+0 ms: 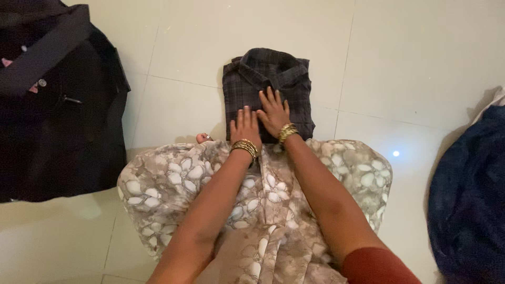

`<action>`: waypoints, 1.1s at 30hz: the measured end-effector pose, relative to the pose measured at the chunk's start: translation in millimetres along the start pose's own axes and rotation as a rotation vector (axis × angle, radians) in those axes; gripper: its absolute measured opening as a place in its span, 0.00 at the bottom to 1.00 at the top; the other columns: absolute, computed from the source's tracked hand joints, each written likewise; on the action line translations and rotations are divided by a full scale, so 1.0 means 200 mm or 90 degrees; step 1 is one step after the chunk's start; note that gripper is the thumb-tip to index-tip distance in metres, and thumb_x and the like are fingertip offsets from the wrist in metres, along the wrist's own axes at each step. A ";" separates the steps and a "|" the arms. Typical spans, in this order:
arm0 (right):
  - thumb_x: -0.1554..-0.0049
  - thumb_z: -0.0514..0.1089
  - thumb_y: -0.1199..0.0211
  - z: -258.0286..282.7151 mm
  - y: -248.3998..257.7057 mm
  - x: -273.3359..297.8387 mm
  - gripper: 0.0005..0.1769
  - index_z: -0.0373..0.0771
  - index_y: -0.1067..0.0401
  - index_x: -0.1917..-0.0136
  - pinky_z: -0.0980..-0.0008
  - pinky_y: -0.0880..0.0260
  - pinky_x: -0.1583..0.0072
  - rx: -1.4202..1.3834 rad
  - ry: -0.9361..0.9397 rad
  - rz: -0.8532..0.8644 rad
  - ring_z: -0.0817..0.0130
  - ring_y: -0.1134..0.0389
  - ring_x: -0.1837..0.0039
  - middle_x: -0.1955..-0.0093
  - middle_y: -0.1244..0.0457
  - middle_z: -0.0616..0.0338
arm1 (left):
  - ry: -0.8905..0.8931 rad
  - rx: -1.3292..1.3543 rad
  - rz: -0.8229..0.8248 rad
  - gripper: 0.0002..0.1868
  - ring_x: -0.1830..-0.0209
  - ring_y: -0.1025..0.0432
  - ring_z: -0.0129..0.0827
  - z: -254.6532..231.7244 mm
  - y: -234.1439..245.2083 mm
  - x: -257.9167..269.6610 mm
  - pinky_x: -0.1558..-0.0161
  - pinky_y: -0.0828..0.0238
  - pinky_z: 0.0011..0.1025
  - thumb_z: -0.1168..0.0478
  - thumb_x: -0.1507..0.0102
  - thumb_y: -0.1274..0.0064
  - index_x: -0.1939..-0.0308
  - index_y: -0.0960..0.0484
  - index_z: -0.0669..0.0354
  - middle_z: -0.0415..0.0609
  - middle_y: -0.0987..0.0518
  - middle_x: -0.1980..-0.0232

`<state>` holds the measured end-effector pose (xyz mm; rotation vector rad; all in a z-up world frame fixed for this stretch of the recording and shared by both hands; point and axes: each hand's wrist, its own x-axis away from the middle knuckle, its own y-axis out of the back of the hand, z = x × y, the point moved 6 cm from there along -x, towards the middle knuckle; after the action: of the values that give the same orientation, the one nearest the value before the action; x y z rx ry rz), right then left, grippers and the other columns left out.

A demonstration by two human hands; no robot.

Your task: The person folds a plaid shirt by smoothing the fabric, aligning the collar, and folding the sleeves and sides toward the center.

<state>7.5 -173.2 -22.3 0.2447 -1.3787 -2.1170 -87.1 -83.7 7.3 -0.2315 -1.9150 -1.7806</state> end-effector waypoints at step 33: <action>0.37 0.72 0.70 -0.10 0.13 0.21 0.45 0.50 0.69 0.16 0.43 0.75 0.22 0.284 -0.092 0.148 0.60 0.76 0.15 0.14 0.76 0.62 | -0.147 -0.033 0.177 0.47 0.15 0.78 0.35 -0.07 0.07 0.15 0.20 0.72 0.50 0.39 0.31 0.59 0.18 0.69 0.45 0.37 0.78 0.16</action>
<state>-8.2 -220.1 -0.3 0.1000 -1.8607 -1.6473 -102.9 -102.1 34.0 -0.7143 -1.8819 -1.6747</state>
